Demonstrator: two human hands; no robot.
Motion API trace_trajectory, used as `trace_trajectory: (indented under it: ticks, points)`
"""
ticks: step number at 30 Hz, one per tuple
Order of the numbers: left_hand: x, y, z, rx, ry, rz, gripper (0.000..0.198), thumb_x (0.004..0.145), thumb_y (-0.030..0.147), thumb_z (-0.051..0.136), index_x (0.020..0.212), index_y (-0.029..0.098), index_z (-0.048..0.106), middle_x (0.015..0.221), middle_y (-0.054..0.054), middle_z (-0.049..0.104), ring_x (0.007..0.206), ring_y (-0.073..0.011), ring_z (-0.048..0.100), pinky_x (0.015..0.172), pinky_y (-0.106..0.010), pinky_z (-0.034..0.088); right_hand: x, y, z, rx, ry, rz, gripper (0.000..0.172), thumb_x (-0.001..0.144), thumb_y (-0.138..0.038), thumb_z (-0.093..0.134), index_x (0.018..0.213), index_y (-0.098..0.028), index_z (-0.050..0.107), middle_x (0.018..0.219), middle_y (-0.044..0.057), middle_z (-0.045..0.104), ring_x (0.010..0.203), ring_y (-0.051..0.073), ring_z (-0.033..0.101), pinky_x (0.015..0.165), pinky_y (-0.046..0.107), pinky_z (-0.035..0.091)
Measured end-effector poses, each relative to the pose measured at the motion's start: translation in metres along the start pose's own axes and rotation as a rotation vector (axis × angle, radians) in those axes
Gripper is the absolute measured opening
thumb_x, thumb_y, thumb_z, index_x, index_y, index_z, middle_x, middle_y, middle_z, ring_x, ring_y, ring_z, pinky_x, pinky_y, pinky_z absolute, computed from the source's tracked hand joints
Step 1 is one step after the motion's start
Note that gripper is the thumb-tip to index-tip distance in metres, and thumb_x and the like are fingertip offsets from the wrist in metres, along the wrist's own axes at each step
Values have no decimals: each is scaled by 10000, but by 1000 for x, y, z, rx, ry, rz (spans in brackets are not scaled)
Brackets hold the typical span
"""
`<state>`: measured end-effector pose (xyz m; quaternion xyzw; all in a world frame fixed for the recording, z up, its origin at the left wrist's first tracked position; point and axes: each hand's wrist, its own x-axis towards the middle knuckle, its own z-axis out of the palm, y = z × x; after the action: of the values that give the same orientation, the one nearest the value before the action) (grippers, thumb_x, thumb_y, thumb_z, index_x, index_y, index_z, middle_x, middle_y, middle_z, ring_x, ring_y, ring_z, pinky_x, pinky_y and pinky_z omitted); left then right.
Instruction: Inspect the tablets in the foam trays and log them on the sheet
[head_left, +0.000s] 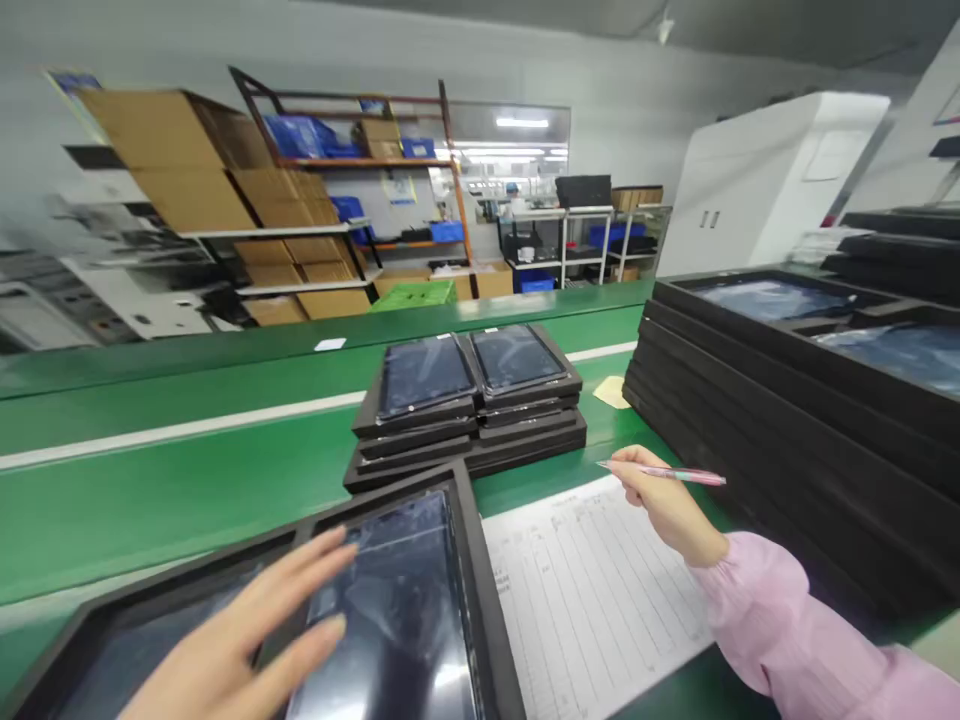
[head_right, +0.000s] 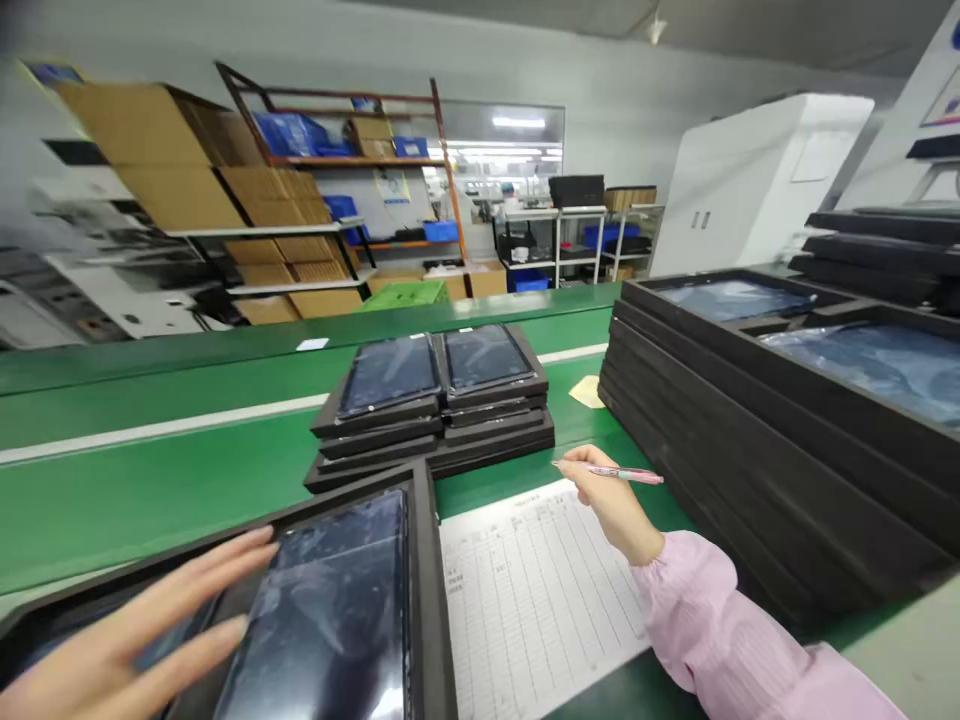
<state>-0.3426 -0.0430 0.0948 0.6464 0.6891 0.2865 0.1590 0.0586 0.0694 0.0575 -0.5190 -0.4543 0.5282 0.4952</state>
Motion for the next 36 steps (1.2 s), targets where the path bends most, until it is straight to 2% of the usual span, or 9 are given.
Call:
trace_trajectory:
  ticks: [3, 6, 13, 19, 22, 25, 29, 32, 36]
  points:
    - [58, 18, -17, -192, 32, -318, 532, 464, 640, 658, 919, 367, 699, 1112, 25, 654, 1147, -324, 525, 1066, -455, 298, 16, -16, 3, -34, 12, -57, 347, 744, -424, 667, 958, -166, 580, 719, -3, 575, 514, 78, 408, 454, 204, 296]
    - [104, 16, -9, -427, 73, -465, 527, 456, 498, 702, 905, 226, 660, 1156, -74, 635, 1156, -300, 516, 1015, -409, 371, 37, -25, 6, -33, 23, -109, 501, 754, -501, 624, 1119, -167, 547, 868, 75, 655, 590, 132, 545, 490, 234, 383]
    - [176, -14, 29, -493, 245, -556, 367, 714, 329, 541, 1016, 125, 588, 1218, -157, 577, 1122, -258, 533, 762, -311, 489, 115, -22, 5, -262, 116, -331, 517, 740, -554, 578, 1085, -170, 548, 934, 95, 645, 839, 233, 613, 686, 329, 463]
    - [211, -13, 40, -480, 200, -607, 334, 778, 373, 520, 991, 130, 603, 1091, -125, 630, 899, -231, 602, 505, -243, 450, 179, -16, 29, -227, 147, -238, 493, 675, -513, 615, 1025, -172, 555, 994, 103, 633, 974, 262, 578, 799, 366, 454]
    - [225, -14, 41, -431, 123, -665, 411, 787, 495, 517, 846, 102, 623, 809, -132, 653, 613, -207, 569, 416, -247, 360, 202, -17, 44, -209, 163, -170, 429, 655, -454, 641, 957, -159, 569, 974, 104, 635, 975, 265, 576, 845, 374, 431]
    - [237, -14, 43, -367, 82, -707, 534, 763, 601, 507, 709, 81, 617, 679, -142, 622, 507, -202, 514, 416, -280, 340, 217, -24, 54, -185, 170, -111, 344, 594, -343, 693, 861, -158, 582, 884, 90, 646, 891, 257, 597, 787, 355, 443]
    - [236, -8, 42, -308, 118, -670, 582, 731, 646, 517, 675, 77, 626, 771, -186, 643, 630, -256, 570, 500, -319, 395, 217, -35, 53, -144, 150, -76, 316, 556, -265, 704, 830, -159, 587, 735, 44, 632, 725, 205, 589, 650, 301, 437]
    - [217, -2, 29, -286, 168, -637, 562, 734, 632, 517, 667, 86, 627, 780, -180, 644, 686, -272, 580, 530, -317, 397, 198, -42, 48, -124, 143, -92, 375, 536, -303, 716, 863, -168, 591, 711, 11, 602, 685, 172, 559, 610, 276, 418]
    - [169, 9, -11, -298, 245, -608, 531, 753, 629, 495, 725, 122, 649, 781, -99, 666, 730, -245, 593, 589, -292, 415, 150, -65, 51, -3, 95, -96, 481, 474, -347, 756, 895, -189, 585, 698, -11, 576, 625, 139, 527, 534, 247, 397]
